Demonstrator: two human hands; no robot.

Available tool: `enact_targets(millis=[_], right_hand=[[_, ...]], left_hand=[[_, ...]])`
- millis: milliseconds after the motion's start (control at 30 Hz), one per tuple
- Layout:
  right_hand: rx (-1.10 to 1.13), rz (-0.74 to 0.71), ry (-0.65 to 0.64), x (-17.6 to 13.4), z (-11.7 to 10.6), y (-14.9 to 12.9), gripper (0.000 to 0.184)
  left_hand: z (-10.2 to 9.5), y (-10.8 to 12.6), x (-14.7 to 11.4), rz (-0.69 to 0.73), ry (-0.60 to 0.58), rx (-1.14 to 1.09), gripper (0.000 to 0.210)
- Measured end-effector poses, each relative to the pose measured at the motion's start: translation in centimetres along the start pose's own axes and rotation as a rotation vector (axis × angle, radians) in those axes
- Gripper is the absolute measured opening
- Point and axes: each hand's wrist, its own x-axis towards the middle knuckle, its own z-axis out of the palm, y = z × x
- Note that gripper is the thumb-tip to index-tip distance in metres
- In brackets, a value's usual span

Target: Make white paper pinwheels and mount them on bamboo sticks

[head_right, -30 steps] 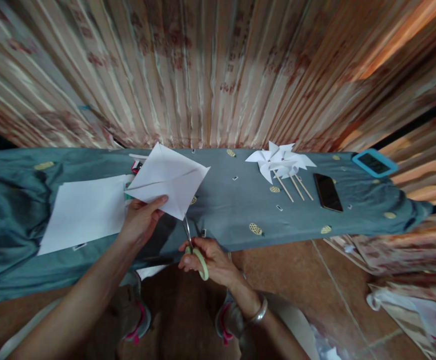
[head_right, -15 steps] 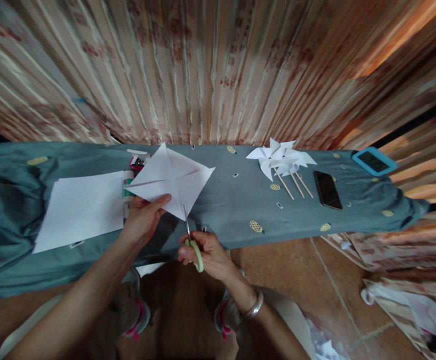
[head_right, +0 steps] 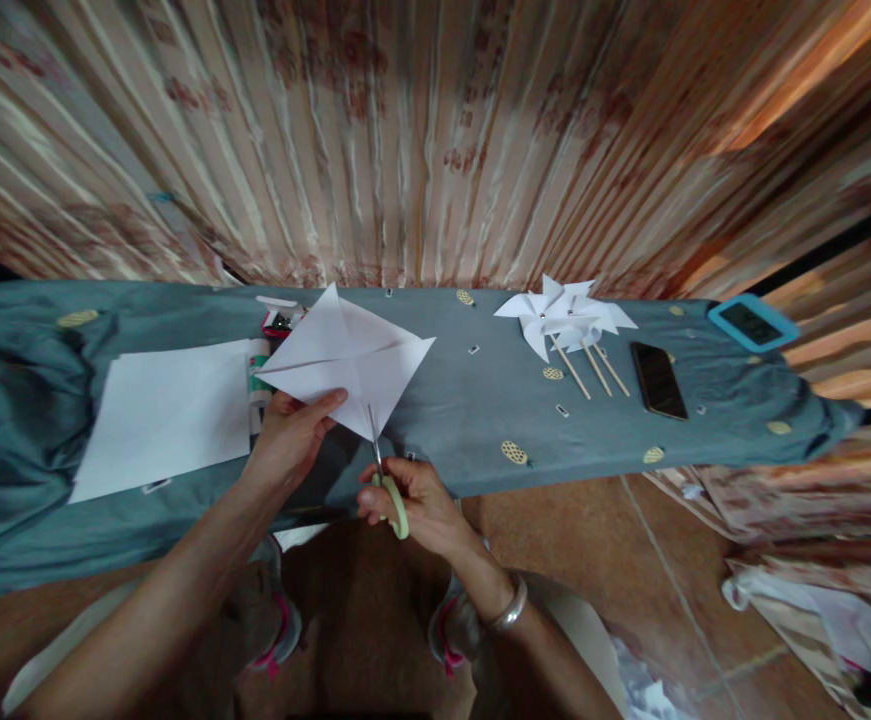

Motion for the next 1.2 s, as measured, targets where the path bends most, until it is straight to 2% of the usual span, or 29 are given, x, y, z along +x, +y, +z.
enact_targets(millis=[367,733,1200], right_hand=[[-0.009,-0.007,0.045,0.18,-0.07,0.31,0.049],[0.036,0.075,0.093,0.32,0.24,-0.04,0.047],[0.053,0.086,0.120,0.64,0.37,0.12,0.046]], left_hand=[[-0.35,-0.02,0.11,0.018,-0.023,-0.022,0.050],[-0.46,0.26,0.03,-0.018,-0.009,-0.017,0.046],[-0.61,0.57,0.13,-0.027,-0.005,-0.034,0.048]])
